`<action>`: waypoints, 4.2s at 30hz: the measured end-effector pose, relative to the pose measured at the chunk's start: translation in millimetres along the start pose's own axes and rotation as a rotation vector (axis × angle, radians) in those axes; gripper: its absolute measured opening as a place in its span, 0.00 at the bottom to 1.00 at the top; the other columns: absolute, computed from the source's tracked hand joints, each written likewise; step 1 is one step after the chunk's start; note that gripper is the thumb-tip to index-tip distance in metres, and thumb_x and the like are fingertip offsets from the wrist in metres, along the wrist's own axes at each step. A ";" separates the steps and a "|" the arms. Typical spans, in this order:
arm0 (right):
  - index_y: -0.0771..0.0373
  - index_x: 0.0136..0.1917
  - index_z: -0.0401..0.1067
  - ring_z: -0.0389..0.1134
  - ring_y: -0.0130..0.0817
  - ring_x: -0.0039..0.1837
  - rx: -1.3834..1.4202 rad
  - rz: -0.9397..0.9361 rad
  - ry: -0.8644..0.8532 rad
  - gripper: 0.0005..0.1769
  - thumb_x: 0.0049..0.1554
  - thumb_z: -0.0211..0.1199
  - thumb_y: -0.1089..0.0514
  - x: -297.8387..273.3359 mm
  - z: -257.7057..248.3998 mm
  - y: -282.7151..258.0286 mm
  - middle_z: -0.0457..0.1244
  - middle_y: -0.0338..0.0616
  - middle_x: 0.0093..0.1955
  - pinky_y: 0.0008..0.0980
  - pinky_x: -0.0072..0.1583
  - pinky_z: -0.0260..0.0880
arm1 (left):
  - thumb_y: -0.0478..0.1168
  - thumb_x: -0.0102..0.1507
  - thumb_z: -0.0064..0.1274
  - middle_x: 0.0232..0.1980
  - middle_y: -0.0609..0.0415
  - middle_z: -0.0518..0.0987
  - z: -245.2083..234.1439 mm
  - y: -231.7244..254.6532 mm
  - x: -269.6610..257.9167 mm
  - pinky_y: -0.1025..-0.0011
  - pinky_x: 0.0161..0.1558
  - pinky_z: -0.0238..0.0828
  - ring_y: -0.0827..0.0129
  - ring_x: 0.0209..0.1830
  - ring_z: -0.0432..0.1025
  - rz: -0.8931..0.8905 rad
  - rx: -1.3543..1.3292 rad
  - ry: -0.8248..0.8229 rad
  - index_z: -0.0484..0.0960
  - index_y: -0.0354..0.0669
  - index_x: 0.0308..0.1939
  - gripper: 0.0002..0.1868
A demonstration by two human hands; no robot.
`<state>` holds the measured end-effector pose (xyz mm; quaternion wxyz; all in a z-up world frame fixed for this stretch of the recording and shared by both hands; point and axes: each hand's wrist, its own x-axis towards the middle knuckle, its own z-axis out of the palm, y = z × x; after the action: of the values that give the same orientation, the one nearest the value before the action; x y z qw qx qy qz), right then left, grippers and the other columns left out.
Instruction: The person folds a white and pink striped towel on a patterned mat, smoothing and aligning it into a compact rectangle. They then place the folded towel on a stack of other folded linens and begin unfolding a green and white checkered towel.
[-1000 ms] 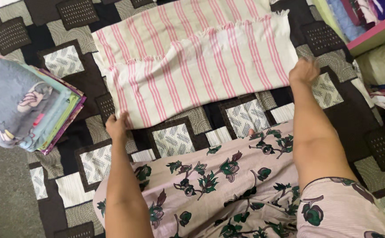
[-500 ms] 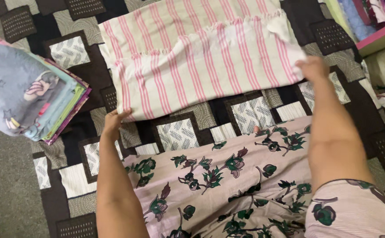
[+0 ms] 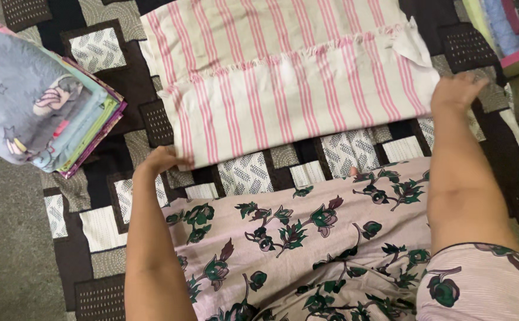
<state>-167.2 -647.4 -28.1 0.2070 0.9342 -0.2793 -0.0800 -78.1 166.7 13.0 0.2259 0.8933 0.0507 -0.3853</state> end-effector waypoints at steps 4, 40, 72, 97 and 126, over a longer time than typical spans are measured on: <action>0.69 0.71 0.67 0.60 0.55 0.69 0.197 -0.142 0.083 0.26 0.61 0.55 0.57 -15.4 -42.3 -65.5 0.61 0.62 0.68 0.61 0.65 0.57 | 0.56 0.63 0.65 0.50 0.35 0.81 2.8 32.0 4.2 0.52 0.54 0.67 0.47 0.52 0.74 -0.048 0.170 0.445 0.80 0.36 0.54 0.28; 0.57 0.85 0.45 0.39 0.37 0.87 0.769 -0.372 0.113 0.52 0.62 0.43 0.21 -44.6 -109.5 -228.8 0.43 0.46 0.87 0.53 0.81 0.20 | 0.67 0.71 0.31 0.86 0.69 0.45 68.2 122.9 61.0 0.35 0.76 0.20 0.71 0.85 0.35 -0.031 0.215 0.853 0.55 0.75 0.80 0.32; 0.69 0.51 0.77 0.74 0.52 0.47 0.803 0.229 -0.242 0.17 0.58 0.72 0.53 176.2 -44.5 -114.2 0.69 0.60 0.53 0.43 0.43 0.77 | 0.61 0.71 0.37 0.84 0.66 0.53 77.3 117.1 70.2 0.34 0.75 0.24 0.66 0.84 0.45 0.041 0.176 0.974 0.63 0.71 0.78 0.30; 0.57 0.84 0.48 0.31 0.50 0.86 0.749 -0.340 0.133 0.43 0.67 0.42 0.29 -56.2 -213.5 -389.8 0.38 0.57 0.86 0.65 0.78 0.23 | 0.63 0.70 0.34 0.83 0.68 0.53 71.0 119.3 67.7 0.37 0.77 0.23 0.69 0.84 0.43 -0.009 0.174 0.930 0.61 0.74 0.77 0.30; 0.54 0.82 0.57 0.38 0.45 0.87 0.817 -0.306 0.354 0.35 0.68 0.53 0.38 -50.9 -168.0 -402.2 0.46 0.50 0.85 0.62 0.80 0.29 | 0.40 0.70 0.44 0.39 0.52 0.84 -67.6 41.3 177.8 0.68 0.42 0.71 0.67 0.38 0.77 0.057 -0.943 0.291 0.86 0.38 0.52 0.17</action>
<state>31.6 -256.7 -48.4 -0.1473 0.9689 -0.1073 0.1675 101.9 145.0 -57.8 0.6066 0.7392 0.2264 -0.1851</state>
